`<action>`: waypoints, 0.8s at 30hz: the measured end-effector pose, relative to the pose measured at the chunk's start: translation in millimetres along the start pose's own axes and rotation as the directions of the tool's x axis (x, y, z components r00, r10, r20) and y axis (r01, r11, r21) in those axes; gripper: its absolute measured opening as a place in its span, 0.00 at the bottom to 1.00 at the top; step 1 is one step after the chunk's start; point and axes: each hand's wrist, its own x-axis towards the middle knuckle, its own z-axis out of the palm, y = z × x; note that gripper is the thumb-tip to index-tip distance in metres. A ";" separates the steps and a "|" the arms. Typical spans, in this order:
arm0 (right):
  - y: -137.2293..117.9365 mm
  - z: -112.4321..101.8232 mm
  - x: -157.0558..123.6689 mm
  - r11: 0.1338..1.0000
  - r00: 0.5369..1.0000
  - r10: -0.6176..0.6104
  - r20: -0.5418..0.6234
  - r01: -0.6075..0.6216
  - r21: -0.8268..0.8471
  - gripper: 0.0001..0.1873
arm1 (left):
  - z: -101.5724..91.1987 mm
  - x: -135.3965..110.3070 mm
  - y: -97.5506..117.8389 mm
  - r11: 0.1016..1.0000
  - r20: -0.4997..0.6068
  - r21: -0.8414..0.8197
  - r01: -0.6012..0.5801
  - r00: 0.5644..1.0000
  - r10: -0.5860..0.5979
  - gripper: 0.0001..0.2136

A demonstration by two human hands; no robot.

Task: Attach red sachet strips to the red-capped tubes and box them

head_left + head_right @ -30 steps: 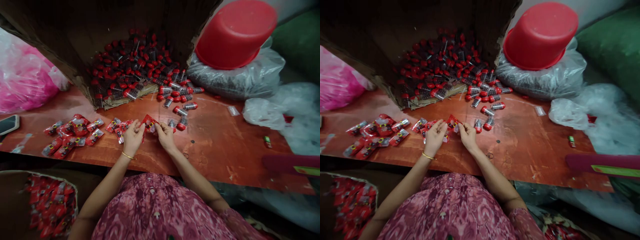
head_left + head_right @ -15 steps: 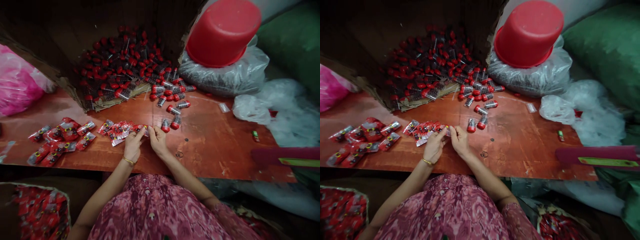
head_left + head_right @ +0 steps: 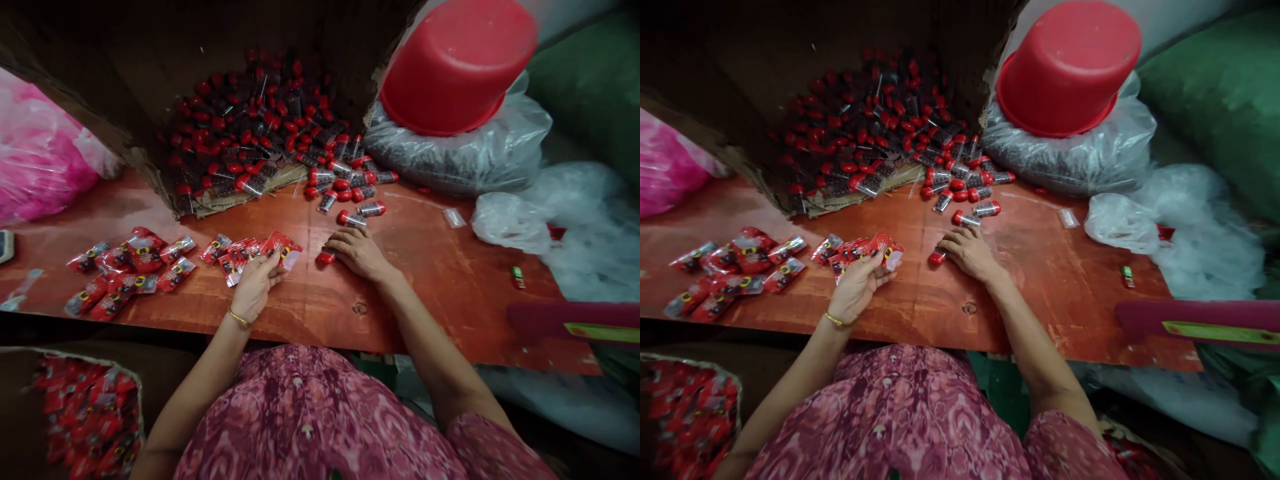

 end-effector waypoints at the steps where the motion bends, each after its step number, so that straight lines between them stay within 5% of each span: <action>1: -4.1 3.3 -2.1 1.000 0.999 0.020 -0.035 -0.019 0.016 0.15 | -0.9 -0.5 0.4 1.000 -0.014 0.007 -0.019 1.000 0.019 0.17; 11: -62.2 0.4 -36.5 0.939 0.921 0.033 -0.388 0.104 0.327 0.20 | 0.2 -2.2 5.1 1.000 0.008 0.023 0.013 1.000 -0.013 0.16; 18: -86.3 -5.6 -35.0 0.926 0.883 -0.031 -0.469 0.202 0.320 0.26 | 1.9 -5.5 4.5 0.998 0.058 0.049 0.034 0.998 -0.037 0.16; 24: -87.3 -0.3 -33.2 0.940 0.922 0.004 -0.388 0.129 0.316 0.20 | -2.2 -6.4 2.5 0.986 0.085 0.147 -0.085 0.994 0.073 0.16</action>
